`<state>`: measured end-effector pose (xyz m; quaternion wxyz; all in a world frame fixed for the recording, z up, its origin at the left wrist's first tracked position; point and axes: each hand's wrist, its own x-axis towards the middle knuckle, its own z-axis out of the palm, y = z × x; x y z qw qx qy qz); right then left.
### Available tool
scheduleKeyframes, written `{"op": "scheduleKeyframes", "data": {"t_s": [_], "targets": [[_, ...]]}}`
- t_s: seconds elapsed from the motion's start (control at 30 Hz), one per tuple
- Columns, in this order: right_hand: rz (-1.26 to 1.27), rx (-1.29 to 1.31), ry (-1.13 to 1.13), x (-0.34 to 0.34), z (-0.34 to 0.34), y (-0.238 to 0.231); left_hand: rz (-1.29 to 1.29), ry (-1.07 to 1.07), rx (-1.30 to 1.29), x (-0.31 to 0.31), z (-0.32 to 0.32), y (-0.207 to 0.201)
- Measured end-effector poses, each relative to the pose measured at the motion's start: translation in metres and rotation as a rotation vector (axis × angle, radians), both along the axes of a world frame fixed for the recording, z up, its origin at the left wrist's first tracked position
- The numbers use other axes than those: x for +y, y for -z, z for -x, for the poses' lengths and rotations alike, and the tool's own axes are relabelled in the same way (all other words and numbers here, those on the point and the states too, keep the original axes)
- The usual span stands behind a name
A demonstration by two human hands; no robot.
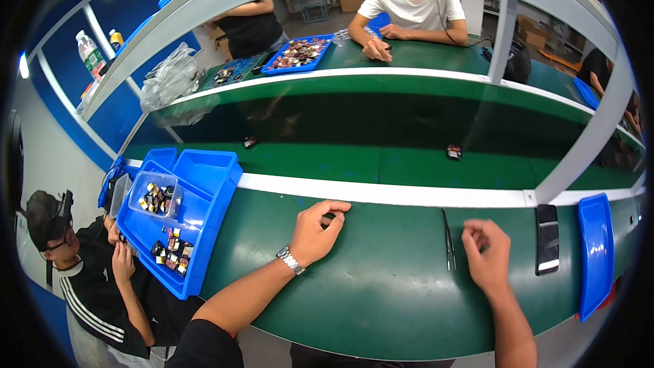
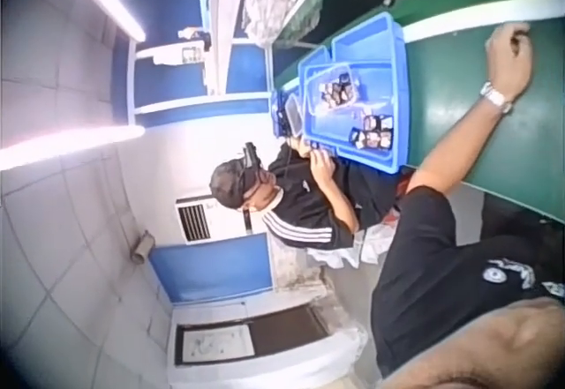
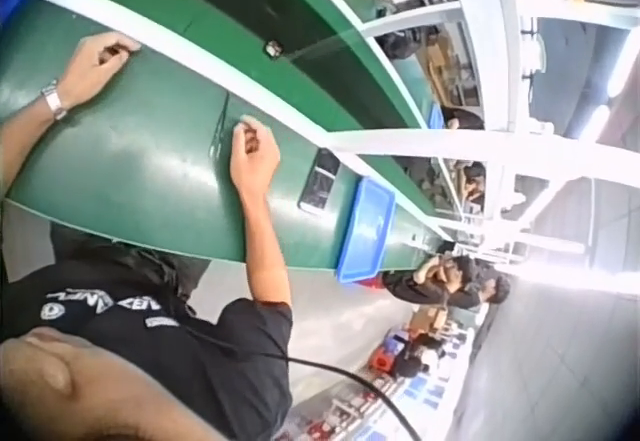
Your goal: Assembling small electronic components or watches at a factory assembly line workstation.
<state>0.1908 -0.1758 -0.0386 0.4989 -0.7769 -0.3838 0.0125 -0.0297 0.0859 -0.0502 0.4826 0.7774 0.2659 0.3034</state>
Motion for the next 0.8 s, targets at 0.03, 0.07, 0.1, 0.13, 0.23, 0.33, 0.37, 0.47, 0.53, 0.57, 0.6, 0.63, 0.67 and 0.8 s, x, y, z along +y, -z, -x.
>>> {"op": "scheduleKeyframes", "data": {"t_s": [0.03, 0.07, 0.1, 0.13, 0.23, 0.33, 0.37, 0.47, 0.53, 0.57, 0.6, 0.63, 0.67, 0.8], "targets": [[0.006, 0.008, 0.003, -0.019, 0.009, -0.002, -0.1, 0.018, 0.05, -0.004, 0.001, -0.005], [0.017, 0.013, 0.013, -0.038, 0.016, -0.005, -0.196, 0.042, 0.094, -0.009, 0.0, -0.006], [0.026, 0.007, 0.048, -0.057, 0.021, -0.007, -0.188, 0.076, 0.083, -0.01, -0.005, -0.003], [0.022, -0.091, 0.126, -0.084, 0.029, -0.012, -0.305, 0.113, 0.018, -0.012, -0.012, 0.001], [0.082, -0.309, 0.315, -0.145, 0.04, -0.029, -0.483, 0.161, -0.004, -0.017, -0.025, 0.005], [-0.018, -0.423, 0.412, -0.162, -0.007, -0.058, -0.402, 0.027, 0.13, 0.0, 0.024, -0.011], [-0.066, -0.382, 0.513, -0.185, -0.033, -0.068, -0.379, 0.031, 0.097, 0.009, 0.03, -0.001], [0.034, -0.507, 0.882, -0.294, -0.136, -0.09, -0.539, 0.224, 0.156, 0.018, 0.021, 0.012], [0.102, -0.48, 1.061, -0.389, -0.218, -0.089, -0.666, 0.217, 0.209, -0.016, -0.001, -0.015], [0.164, -0.461, 1.148, -0.441, -0.251, -0.079, -0.64, 0.208, 0.239, -0.019, -0.001, -0.013], [0.267, -0.388, 1.237, -0.482, -0.281, -0.064, -0.739, 0.219, 0.253, -0.024, -0.004, -0.018], [0.37, -0.315, 1.318, -0.516, -0.308, -0.049, -0.837, 0.224, 0.266, -0.028, -0.006, -0.021], [0.369, -0.307, 1.313, -0.542, -0.329, -0.032, -0.855, 0.205, 0.284, -0.03, -0.004, -0.022], [0.374, -0.124, 1.349, -0.592, -0.394, 0.011, -0.896, 0.135, 0.372, -0.045, 0.009, -0.025]]}}
